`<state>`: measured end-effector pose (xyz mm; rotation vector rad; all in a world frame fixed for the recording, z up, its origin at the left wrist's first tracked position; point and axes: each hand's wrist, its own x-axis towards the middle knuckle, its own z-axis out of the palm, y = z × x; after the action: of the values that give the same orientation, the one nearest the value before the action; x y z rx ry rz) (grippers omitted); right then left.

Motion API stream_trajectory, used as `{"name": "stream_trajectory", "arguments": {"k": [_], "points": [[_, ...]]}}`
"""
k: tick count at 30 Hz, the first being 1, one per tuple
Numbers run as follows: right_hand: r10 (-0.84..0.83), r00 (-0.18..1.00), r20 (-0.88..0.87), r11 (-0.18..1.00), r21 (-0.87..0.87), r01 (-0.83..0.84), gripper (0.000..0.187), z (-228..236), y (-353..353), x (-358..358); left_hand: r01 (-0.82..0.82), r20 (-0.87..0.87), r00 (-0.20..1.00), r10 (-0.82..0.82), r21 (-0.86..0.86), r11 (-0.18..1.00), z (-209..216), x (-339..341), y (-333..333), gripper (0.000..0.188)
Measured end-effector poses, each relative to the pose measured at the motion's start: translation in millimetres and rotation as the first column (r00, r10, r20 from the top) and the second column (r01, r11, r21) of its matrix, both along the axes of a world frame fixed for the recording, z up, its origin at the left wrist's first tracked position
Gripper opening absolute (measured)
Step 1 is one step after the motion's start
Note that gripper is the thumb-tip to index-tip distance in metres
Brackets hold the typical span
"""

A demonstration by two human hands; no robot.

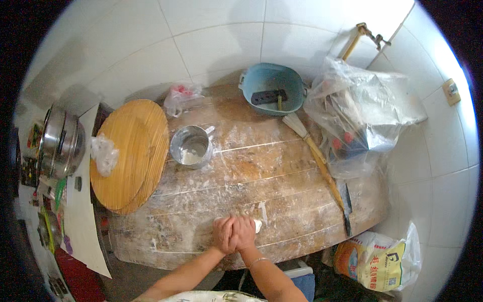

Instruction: The person cuts a roll of dough into strips using a knife and then fluffs and separates the strips by hand on a plastic-covered table.

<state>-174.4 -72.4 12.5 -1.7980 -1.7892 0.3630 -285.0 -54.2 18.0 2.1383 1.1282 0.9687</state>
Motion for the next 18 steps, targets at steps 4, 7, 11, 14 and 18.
{"name": "stream_trajectory", "arguments": {"k": [4, 7, 11, 14, 18], "points": [[-0.115, 0.993, 0.021, 0.991, 0.077, 0.114, 0.019, -26, 37, 3, -0.035, 0.003, 0.999, 0.035, -0.005, 0.999, -14, 11, 40, 0.044], [-0.105, 0.994, 0.019, 0.985, -0.139, 0.107, 0.014, -29, 51, 10, -0.075, -0.047, 0.996, 0.071, -0.085, 0.994, -18, 18, 57, 0.039], [-0.190, 0.971, -0.142, 0.951, -0.271, 0.147, 0.020, -41, 82, 14, -0.260, -0.034, 0.965, 0.261, -0.263, 0.929, -21, 33, 80, 0.036], [-0.174, 0.980, -0.101, 0.925, -0.359, 0.127, 0.028, -30, 99, 17, -0.339, -0.193, 0.940, 0.282, -0.424, 0.840, -37, 34, 91, 0.042], [-0.242, 0.909, -0.340, 0.855, -0.517, 0.034, 0.030, 10, 100, 35, -0.451, -0.447, 0.863, 0.235, -0.472, 0.758, 30, 41, 90, 0.045]]}}
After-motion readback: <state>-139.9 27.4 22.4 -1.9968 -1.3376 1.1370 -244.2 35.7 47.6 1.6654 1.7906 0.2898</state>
